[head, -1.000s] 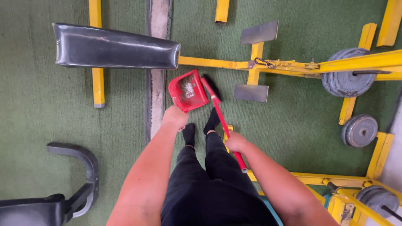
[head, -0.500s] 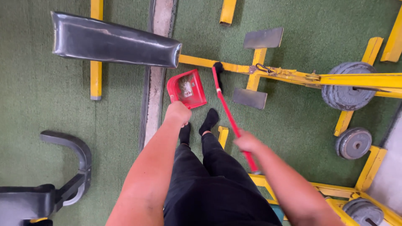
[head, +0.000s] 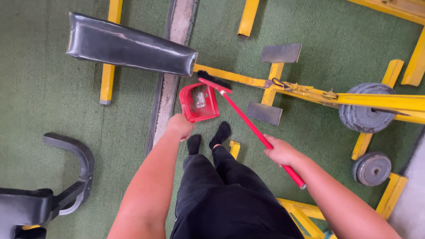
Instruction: Sweeping dust and debris into a dustpan in a gym weight training area.
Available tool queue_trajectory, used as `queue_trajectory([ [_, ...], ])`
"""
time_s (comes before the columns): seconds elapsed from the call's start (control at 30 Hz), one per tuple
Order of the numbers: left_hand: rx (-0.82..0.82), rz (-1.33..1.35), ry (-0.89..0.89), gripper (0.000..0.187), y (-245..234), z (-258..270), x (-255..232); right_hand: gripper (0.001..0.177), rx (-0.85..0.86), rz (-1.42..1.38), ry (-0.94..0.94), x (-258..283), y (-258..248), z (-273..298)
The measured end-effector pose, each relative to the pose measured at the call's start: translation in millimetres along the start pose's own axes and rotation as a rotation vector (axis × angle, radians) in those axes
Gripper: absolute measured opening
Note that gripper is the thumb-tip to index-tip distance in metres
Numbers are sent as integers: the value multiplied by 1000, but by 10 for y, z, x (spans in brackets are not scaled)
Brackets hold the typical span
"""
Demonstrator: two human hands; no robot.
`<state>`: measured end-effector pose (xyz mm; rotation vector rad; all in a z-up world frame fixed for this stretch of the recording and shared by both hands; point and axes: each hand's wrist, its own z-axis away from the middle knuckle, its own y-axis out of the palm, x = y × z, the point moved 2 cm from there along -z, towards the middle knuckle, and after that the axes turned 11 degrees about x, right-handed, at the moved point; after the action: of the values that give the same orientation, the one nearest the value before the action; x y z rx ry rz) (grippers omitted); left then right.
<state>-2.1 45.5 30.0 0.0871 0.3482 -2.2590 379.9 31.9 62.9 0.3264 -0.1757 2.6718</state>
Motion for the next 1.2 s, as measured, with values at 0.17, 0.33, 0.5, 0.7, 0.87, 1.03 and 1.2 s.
queue_trajectory([
  [0.17, 40, 257, 49, 21, 125, -56, 734, 74, 22, 47, 34, -31, -263, -536],
  [0.33, 26, 482, 44, 21, 452, -21, 1240, 66, -24, 124, 26, -463, 120, -1298],
  [0.5, -49, 524, -45, 23, 768, 64, 1393, 67, 107, -31, -61, 35, 332, -465],
  [0.7, -41, 618, -18, 21, 708, 186, 1298, 72, 26, -105, 1, 63, 113, -625],
  [0.87, -27, 616, -32, 21, 775, 3, 1211, 67, -85, -5, -24, -124, 506, -1397],
  [1.03, -29, 577, 5, 21, 783, -13, 1053, 76, -29, -5, -29, -32, 730, -923],
  [1.2, -11, 662, 32, 21, 751, 55, 1057, 73, -10, -143, 73, 45, 346, -355],
])
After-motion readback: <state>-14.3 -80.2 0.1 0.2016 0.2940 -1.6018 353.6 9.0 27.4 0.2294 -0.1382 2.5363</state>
